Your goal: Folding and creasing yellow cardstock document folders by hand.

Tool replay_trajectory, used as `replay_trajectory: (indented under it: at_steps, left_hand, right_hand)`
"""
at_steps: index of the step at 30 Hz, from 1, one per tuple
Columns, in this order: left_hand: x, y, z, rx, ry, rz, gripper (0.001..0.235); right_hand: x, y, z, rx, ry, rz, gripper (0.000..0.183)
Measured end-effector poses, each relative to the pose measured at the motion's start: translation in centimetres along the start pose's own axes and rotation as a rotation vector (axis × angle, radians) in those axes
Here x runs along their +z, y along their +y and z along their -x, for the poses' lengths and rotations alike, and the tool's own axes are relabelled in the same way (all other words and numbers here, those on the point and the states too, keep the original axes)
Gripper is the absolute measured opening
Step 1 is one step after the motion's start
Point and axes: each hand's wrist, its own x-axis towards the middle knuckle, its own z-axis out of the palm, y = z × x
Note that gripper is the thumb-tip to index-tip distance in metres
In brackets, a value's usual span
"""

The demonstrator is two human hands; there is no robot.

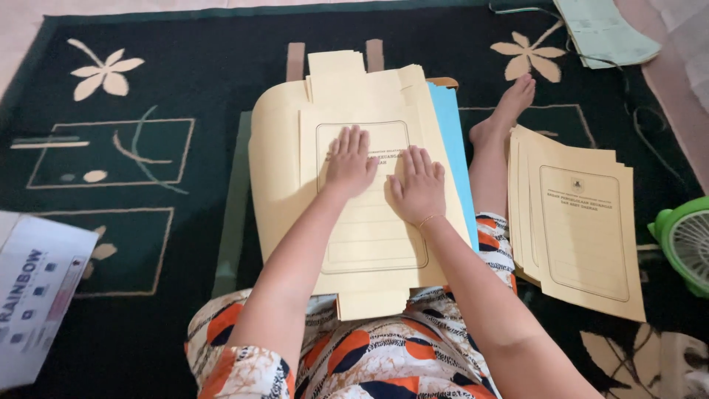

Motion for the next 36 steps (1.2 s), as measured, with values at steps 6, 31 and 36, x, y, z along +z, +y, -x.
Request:
replay_trajectory:
  at_steps: [6,31,36]
  left_hand:
    - [-0.5,-2.3,-5.0,-0.069,0.05,-0.026,0.067]
    - [-1.4,-1.7,13.9,-0.184,0.005,0.004,0.079]
    - [1.9,-0.7,18.6,-0.125,0.148,0.013,0.078]
  right_hand:
    - [0.1,0.3,0.0,-0.023,0.01,0.013,0.071]
    - [-0.1,0.1,0.2,-0.006,0.053,0.0,0.071]
    - [0.1,0.0,0.1,-0.01,0.072,0.008,0.07]
